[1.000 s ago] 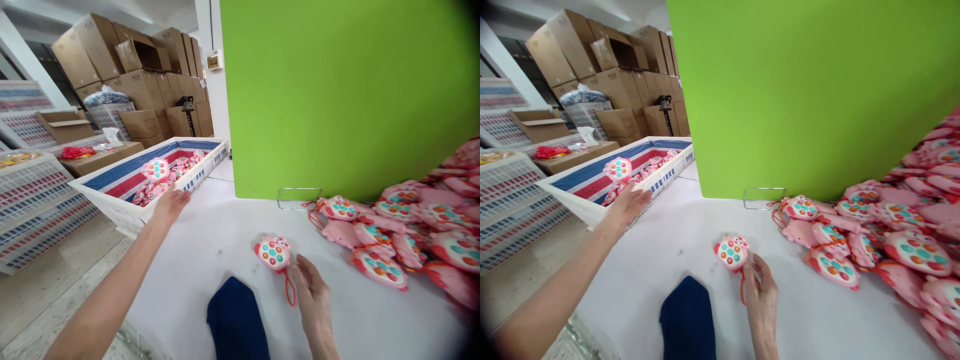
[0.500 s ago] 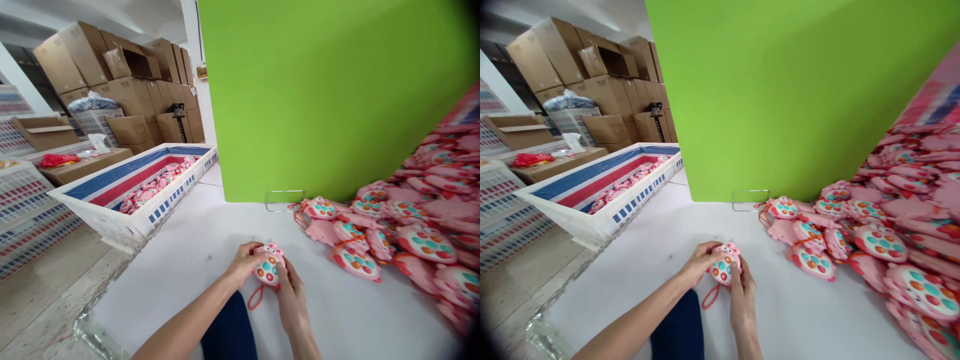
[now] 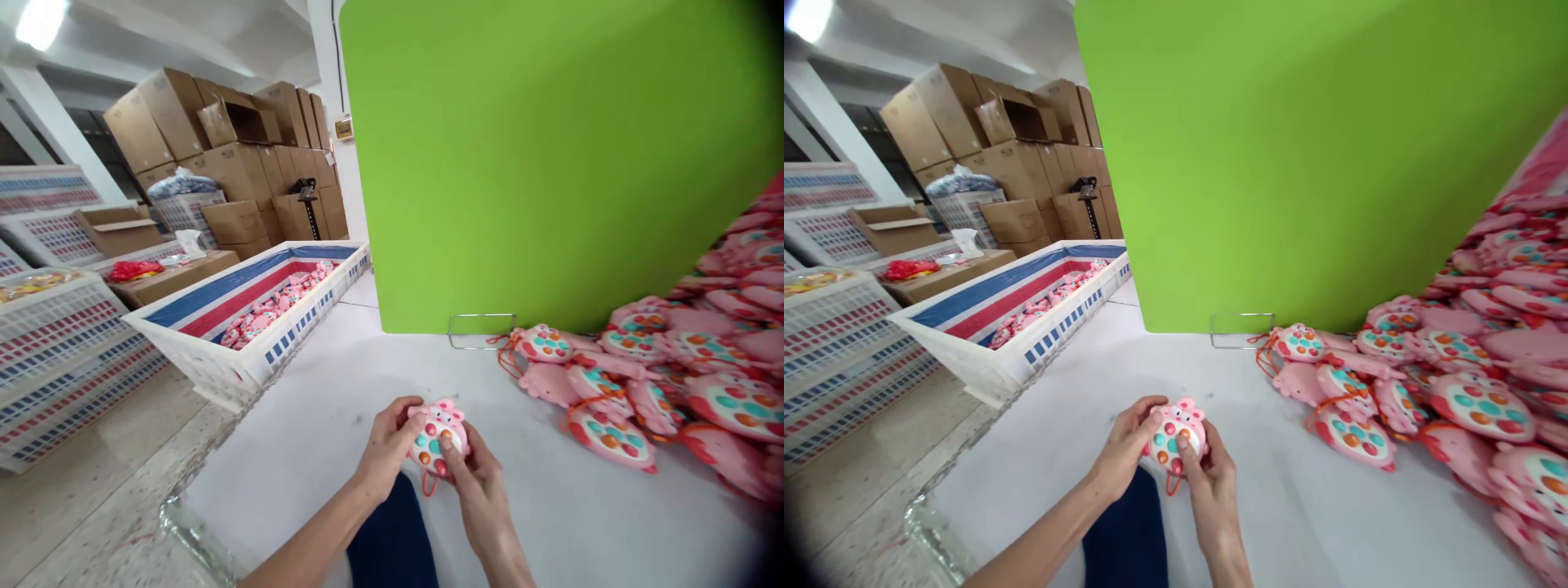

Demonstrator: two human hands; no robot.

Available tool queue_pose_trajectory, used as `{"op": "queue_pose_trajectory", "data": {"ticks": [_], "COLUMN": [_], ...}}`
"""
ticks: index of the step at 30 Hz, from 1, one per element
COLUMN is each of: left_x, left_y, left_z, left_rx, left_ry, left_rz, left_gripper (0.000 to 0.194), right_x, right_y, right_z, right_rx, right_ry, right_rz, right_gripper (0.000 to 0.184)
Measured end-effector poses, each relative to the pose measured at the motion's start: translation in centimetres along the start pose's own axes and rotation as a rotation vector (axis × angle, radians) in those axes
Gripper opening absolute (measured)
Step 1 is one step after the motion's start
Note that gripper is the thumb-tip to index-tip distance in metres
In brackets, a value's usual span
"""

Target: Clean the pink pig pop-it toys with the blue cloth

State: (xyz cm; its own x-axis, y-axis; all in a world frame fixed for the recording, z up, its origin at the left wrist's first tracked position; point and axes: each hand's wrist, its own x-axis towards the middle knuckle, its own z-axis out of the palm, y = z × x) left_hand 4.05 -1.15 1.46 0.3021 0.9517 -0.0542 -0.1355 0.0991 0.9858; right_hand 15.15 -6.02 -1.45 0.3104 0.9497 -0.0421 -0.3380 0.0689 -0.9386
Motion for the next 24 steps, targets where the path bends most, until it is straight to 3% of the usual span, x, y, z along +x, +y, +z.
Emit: {"op": "queue_pose_trajectory", "data": {"ticks": [6, 13, 19, 24], "left_x": [-1.2, -1.6, -1.4, -1.7], "left_y": [-0.4, -1.4, -1.8, -1.8], "left_z": [-1.0, -2.0, -2.6, -2.9], "left_rx": [0.099, 0.123, 0.239, 0.313], "left_ry": [-0.024, -0.087, -0.037, -0.012], "left_rz": [0.014, -0.046, -0.039, 0.001], "left_gripper": [0.054, 0.082, 0.081, 0.072], "right_x": [-0.3, -0.2, -0.5, -0.6], "right_y": [0.6, 0.8, 1.0, 2.4], "right_z": [1.1, 0.8, 1.6, 2.1], "right_rx": [-0.096, -0.123, -0.071, 0.044], "right_ry": [0.096, -0.008, -0.01, 0.006], "right_rz": [-0.041, 0.02, 0.026, 0.178], "right_gripper": [0.049, 0.052, 0.053, 0.06]}}
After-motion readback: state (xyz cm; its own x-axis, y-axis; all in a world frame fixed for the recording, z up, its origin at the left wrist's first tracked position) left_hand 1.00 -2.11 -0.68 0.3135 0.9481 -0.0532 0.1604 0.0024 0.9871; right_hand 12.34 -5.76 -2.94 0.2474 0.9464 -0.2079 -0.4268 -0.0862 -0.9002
